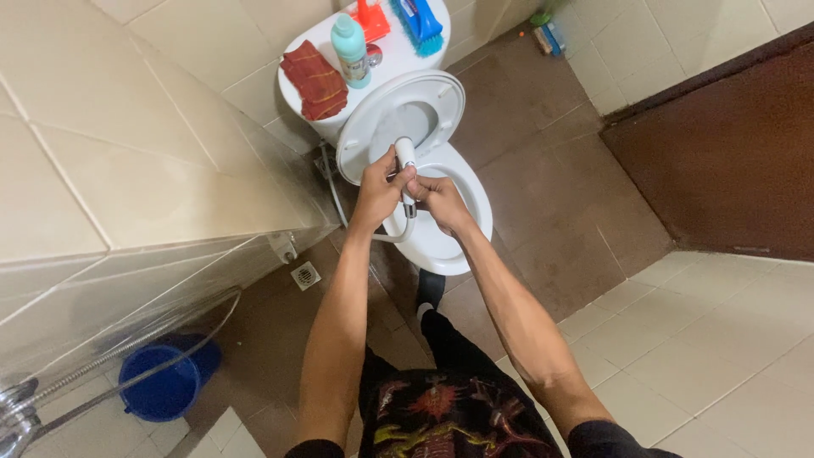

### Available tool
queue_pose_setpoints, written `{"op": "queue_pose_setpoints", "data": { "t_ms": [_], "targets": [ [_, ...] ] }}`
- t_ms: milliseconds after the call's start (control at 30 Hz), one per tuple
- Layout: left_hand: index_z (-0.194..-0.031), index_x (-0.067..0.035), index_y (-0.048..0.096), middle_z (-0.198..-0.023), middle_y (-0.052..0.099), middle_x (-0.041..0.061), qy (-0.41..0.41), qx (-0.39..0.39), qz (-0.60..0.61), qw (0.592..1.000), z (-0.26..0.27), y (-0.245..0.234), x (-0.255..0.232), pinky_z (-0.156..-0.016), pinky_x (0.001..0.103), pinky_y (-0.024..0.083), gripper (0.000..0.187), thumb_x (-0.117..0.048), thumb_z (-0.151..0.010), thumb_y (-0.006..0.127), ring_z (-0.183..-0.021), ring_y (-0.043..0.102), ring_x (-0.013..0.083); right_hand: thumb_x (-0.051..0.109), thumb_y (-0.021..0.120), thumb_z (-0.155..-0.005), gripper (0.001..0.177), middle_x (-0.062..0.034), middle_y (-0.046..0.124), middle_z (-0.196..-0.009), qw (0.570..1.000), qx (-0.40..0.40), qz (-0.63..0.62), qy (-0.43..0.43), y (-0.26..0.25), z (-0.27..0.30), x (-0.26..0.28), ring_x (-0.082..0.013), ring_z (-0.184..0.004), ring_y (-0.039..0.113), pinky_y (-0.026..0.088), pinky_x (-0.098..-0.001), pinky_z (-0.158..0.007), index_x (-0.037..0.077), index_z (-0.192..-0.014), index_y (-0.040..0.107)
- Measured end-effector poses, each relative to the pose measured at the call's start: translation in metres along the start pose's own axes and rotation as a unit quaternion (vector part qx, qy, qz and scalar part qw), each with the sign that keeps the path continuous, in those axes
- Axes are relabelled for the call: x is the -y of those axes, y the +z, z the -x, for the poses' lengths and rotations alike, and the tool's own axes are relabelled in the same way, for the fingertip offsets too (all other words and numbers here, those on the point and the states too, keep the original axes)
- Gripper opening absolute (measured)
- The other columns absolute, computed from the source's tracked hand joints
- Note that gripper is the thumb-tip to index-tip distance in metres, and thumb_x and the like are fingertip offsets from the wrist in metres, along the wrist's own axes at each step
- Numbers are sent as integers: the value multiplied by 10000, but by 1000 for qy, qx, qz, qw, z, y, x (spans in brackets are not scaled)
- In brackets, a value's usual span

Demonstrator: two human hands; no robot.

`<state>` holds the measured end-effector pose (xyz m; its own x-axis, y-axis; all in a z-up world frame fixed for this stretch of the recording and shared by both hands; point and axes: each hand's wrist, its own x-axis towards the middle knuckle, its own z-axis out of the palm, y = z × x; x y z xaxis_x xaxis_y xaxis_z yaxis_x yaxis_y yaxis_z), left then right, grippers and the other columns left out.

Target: The person attaches a bidet sprayer head to a hose by hand, tests it by spraying water into the toilet bowl, and then unscrews the sprayer head and places it on the wall mount.

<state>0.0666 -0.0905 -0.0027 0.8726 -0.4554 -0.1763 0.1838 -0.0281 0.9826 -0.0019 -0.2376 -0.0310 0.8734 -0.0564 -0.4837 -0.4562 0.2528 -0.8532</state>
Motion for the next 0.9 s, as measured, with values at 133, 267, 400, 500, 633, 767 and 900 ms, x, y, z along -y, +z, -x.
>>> {"op": "queue_pose_setpoints", "data": {
  "t_ms": [133, 267, 400, 500, 633, 767, 900],
  "targets": [
    [-1454, 130, 474, -1042, 729, 102, 15, 8, -7, 1000, -10, 10, -4, -718, 231, 529, 558, -122, -1003, 684, -869, 626, 87, 256, 657, -1001, 360, -108, 725, -971, 1000, 0, -13, -12, -13, -4, 0, -176, -840, 655, 581, -369, -780, -75, -1116, 743],
    [-1468, 111, 437, -1025, 716, 102, -36, 18, 11, 999, -17, 22, -9, -589, 246, 511, 600, -131, -972, 675, -782, 611, 91, 264, 649, -1015, 373, -112, 718, -953, 1000, -3, -22, -19, -25, -2, -1, -183, -838, 653, 581, -375, -791, -87, -1097, 747],
    [-1459, 103, 437, -1077, 726, 82, -16, 43, 4, 999, -23, 31, -12, -645, 222, 543, 581, -129, -985, 681, -842, 648, 66, 264, 645, -991, 353, -121, 737, -942, 999, -39, -25, 1, -32, -2, 1, -191, -845, 681, 592, -373, -808, -50, -1119, 745],
    [-1397, 88, 546, -1015, 713, 74, -21, 65, 23, 997, -26, 36, -9, -626, 228, 528, 472, -129, -996, 668, -810, 618, 67, 269, 649, -995, 361, -123, 731, -945, 999, -34, -31, -6, -40, 1, 3, -194, -846, 678, 591, -371, -815, -59, -1107, 750],
    [-1344, 60, 578, -979, 696, 50, -17, 89, 53, 994, -31, 44, 2, -612, 231, 507, 403, -126, -995, 660, -794, 599, 65, 276, 657, -995, 378, -133, 729, -928, 998, -52, -37, -6, -47, 5, -1, -203, -831, 671, 591, -384, -779, -81, -1070, 756],
    [-1314, 68, 603, -983, 689, 47, 9, 109, 59, 992, -35, 53, 17, -654, 229, 507, 353, -114, -1017, 667, -831, 593, 65, 280, 659, -991, 379, -130, 723, -916, 996, -74, -45, 6, -56, 7, -8, -199, -814, 666, 595, -391, -753, -80, -1052, 760],
    [-1294, 56, 597, -978, 689, 33, -3, 119, 70, 990, -38, 63, 27, -643, 230, 496, 326, -109, -1020, 659, -825, 587, 56, 294, 662, -1000, 400, -134, 722, -919, 995, -85, -51, 7, -67, 7, -20, -204, -811, 672, 618, -396, -784, -90, -1044, 762]
  ]
}}
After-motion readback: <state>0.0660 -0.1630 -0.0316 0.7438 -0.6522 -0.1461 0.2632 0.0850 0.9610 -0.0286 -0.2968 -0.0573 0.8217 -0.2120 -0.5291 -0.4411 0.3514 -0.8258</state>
